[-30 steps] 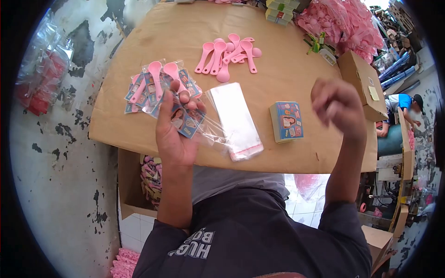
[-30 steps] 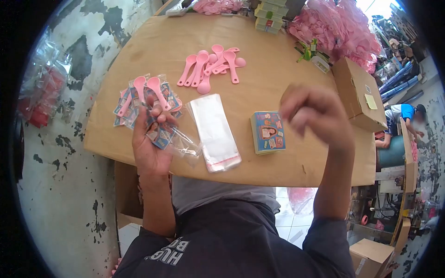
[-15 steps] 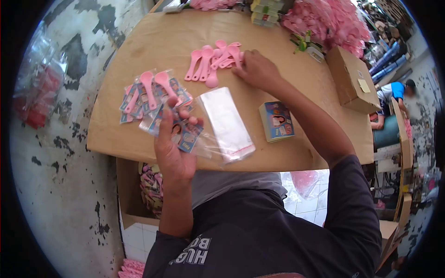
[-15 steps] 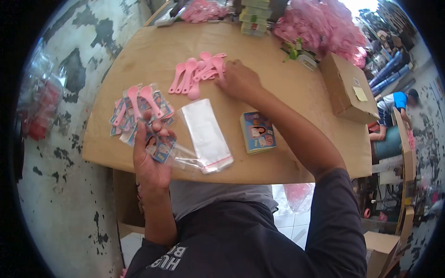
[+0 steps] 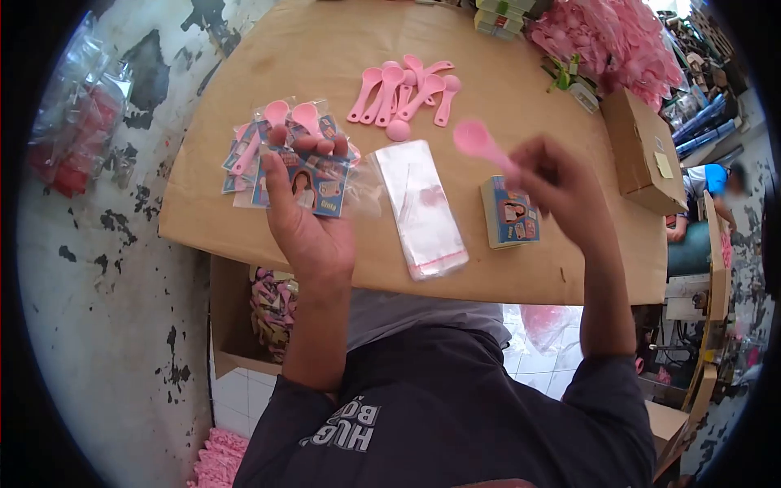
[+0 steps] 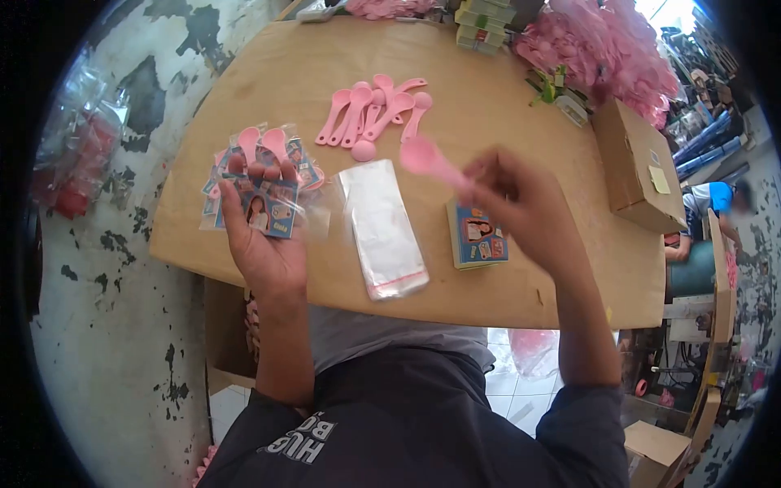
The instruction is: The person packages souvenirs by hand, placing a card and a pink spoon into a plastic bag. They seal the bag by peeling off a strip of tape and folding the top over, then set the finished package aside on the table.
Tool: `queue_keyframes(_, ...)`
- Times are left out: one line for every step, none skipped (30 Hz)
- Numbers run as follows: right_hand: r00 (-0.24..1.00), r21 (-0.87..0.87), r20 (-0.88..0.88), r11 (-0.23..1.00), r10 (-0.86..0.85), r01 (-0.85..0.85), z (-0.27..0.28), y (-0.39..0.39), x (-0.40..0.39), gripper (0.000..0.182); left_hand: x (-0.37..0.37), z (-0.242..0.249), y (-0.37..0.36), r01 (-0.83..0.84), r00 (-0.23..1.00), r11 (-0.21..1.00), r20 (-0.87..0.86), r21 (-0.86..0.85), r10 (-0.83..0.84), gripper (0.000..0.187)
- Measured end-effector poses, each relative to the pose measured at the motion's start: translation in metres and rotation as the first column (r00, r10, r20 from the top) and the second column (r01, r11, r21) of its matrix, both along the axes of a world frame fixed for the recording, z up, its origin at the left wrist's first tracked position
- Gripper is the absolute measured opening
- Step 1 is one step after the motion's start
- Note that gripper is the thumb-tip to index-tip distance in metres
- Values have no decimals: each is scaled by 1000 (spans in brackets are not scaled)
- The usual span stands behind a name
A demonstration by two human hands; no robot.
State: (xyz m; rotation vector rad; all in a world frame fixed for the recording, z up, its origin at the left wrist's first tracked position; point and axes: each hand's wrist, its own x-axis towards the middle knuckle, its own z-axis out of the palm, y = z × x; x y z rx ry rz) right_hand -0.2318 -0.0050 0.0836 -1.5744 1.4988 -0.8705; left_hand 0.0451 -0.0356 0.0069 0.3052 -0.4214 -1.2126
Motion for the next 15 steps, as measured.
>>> queue_keyframes(1000,2,6,1000,3,-3,-2,15,3,14,-1,3,-4,-11,1000,999,4,-40,11,39)
queue_keyframes(999,79,48,996,25,-29,-4,28,7,15,-3,4,-6,-16,1000,997,8,-81,16,41)
queue_keyframes(995,155,93,987,38,-53,-7,36,10,16,-6,3,-7,-8,1000,997,15,-78,9,41)
queue_keyframes(994,158,102,986,26,-42,-13,41,13,16,-9,3,-7,21,1000,997,21,-79,-19,42)
queue_keyframes(985,156,172,986,29,-57,-21,44,19,16,-13,2,-8,53,998,995,28,-79,-51,44)
queue_keyframes(970,152,242,986,33,-71,-27,47,24,16,-18,1,-7,67,997,995,37,-73,-65,44)
queue_keyframes(966,161,252,982,56,-99,-30,45,27,17,-24,-1,-4,145,989,988,39,-59,-142,44)
queue_keyframes(965,164,259,982,50,-95,-32,45,32,17,-30,-1,-1,216,976,975,39,-45,-214,45)
queue_keyframes(946,131,322,988,37,-84,-36,44,39,19,-36,1,3,242,969,970,56,-28,-240,47)
queue_keyframes(923,99,383,992,30,-74,-38,43,42,22,-38,2,5,239,970,971,61,-26,-237,47)
queue_keyframes(921,98,387,992,36,-80,-42,43,42,22,-40,3,6,263,964,965,53,-19,-262,47)
queue_keyframes(875,89,484,993,25,-77,-45,43,43,23,-41,4,7,285,958,958,43,-14,-284,47)
queue_keyframes(819,81,574,994,15,-75,-46,44,43,24,-41,6,7,285,958,959,41,-5,-284,46)
queue_keyframes(819,79,573,993,24,-85,-46,45,42,24,-40,6,7,275,961,961,40,-7,-275,46)
queue_keyframes(819,85,574,995,-3,-56,-45,46,40,24,-40,6,5,291,957,956,19,-26,-290,46)
